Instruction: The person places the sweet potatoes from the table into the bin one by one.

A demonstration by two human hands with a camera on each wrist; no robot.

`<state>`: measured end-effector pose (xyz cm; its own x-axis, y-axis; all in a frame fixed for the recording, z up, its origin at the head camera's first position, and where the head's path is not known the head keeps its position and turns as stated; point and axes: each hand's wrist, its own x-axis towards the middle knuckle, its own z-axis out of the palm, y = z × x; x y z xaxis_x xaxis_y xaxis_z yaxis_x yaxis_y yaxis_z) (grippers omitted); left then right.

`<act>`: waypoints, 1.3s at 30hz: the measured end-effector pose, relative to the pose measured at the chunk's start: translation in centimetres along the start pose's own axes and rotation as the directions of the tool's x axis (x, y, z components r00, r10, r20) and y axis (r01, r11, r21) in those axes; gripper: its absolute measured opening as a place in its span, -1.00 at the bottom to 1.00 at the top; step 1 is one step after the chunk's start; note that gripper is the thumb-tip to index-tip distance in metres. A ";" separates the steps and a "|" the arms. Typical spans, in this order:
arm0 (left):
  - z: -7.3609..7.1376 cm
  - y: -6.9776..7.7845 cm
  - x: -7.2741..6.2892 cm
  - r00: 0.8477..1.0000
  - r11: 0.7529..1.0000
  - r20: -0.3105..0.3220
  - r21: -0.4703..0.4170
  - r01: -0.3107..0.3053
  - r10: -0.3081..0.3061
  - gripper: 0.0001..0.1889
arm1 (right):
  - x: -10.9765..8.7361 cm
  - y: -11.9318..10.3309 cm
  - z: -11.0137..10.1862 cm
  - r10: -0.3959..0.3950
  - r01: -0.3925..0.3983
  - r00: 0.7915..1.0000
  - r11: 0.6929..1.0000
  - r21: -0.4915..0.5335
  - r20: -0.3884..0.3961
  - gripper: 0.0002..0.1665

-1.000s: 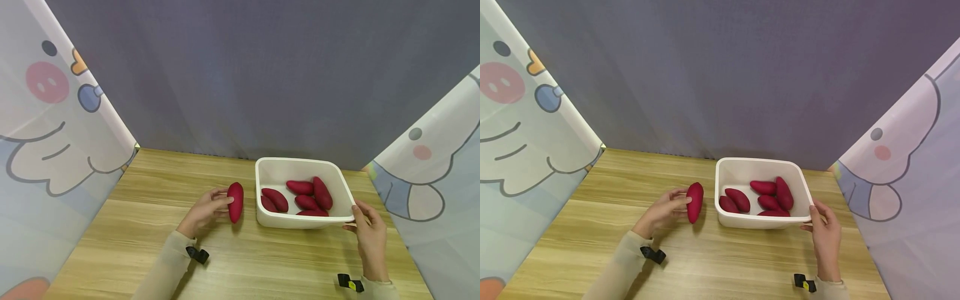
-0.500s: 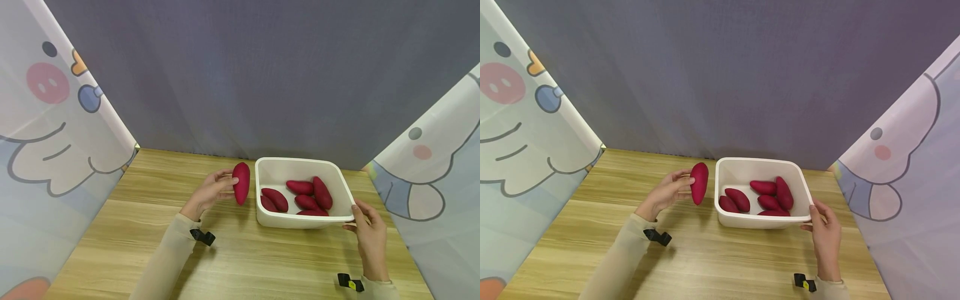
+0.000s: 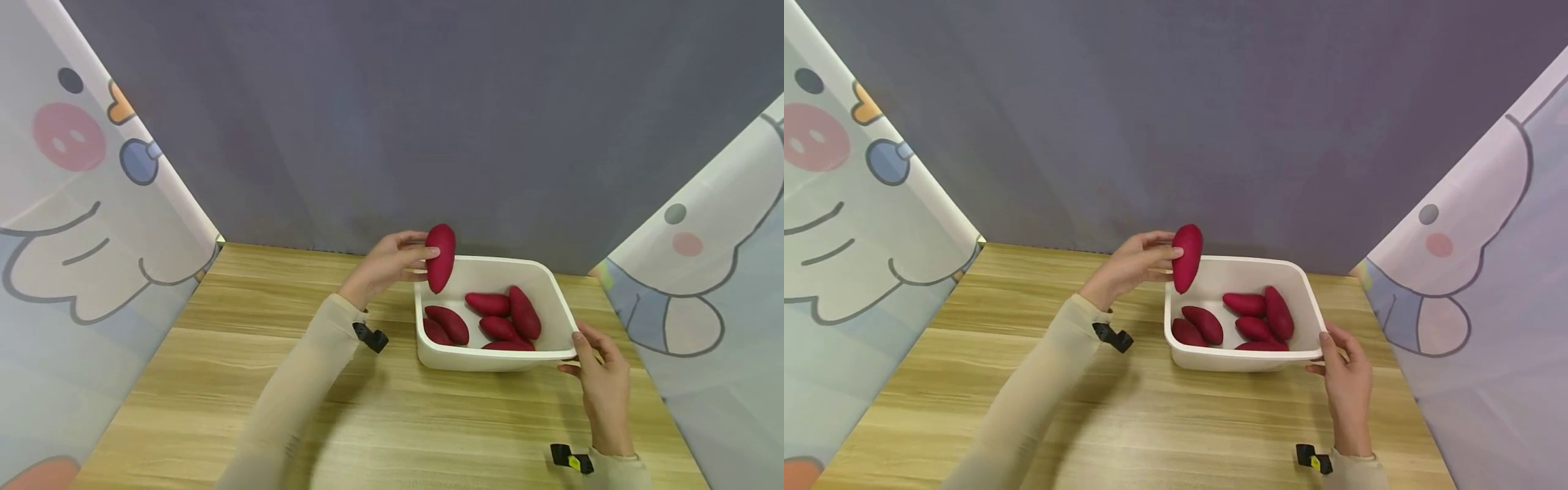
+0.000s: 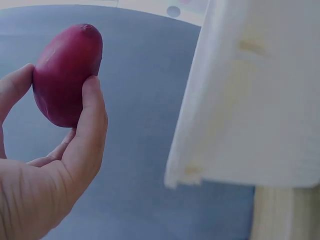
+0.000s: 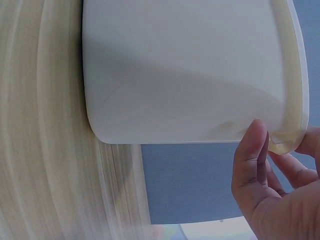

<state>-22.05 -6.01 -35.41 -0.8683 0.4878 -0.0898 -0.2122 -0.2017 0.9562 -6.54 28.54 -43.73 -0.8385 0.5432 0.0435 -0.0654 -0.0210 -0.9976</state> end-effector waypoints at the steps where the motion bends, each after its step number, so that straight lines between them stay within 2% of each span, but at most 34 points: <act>1: 0.5 0.2 0.5 1.000 1.000 0.008 0.011 0.000 0.000 -0.42 | 0.0 0.0 0.0 0.000 0.000 1.000 1.000 -0.002 0.001 -0.58; 5: 2.3 0.9 2.5 0.999 0.999 0.032 0.039 -0.002 0.001 -0.41 | -0.1 0.0 0.1 -0.003 0.003 1.000 1.000 -0.001 0.004 -0.59; 9: 4.1 0.9 4.1 0.999 0.999 0.043 0.054 0.006 -0.009 -0.39 | -0.2 0.1 0.1 0.003 -0.003 1.000 1.000 -0.006 0.003 -0.59; 14: 6.0 0.3 5.8 0.998 0.998 0.050 0.051 0.026 -0.028 -0.39 | -0.5 0.1 0.2 0.010 -0.010 1.000 1.000 -0.013 -0.001 -0.59; 18: 7.1 -0.8 6.6 0.997 0.998 0.054 0.050 0.044 -0.047 -0.41 | -0.6 0.3 0.4 -0.003 0.003 1.000 1.000 -0.004 0.007 -0.59; 22: 7.5 -2.3 7.0 0.992 0.993 0.068 0.064 0.099 -0.103 -0.40 | -0.8 0.3 0.5 -0.004 0.004 1.000 1.000 0.002 0.010 -0.60; 27: 7.3 -3.7 7.1 0.983 0.984 0.070 0.067 0.168 -0.172 -0.39 | -0.8 0.2 0.7 -0.008 0.008 1.000 1.000 0.002 0.020 -0.60; 39: 7.0 -4.3 7.1 0.979 0.984 0.108 0.052 0.169 -0.174 -0.34 | -0.8 0.3 0.6 -0.017 0.017 1.000 1.000 0.017 0.019 -0.60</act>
<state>-24.15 4.30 -38.24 -0.7647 0.6040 -0.2243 -0.3327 -0.0719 0.9403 -6.20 27.58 -44.04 -0.8472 0.5276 0.0615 -0.0888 -0.0266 -0.9957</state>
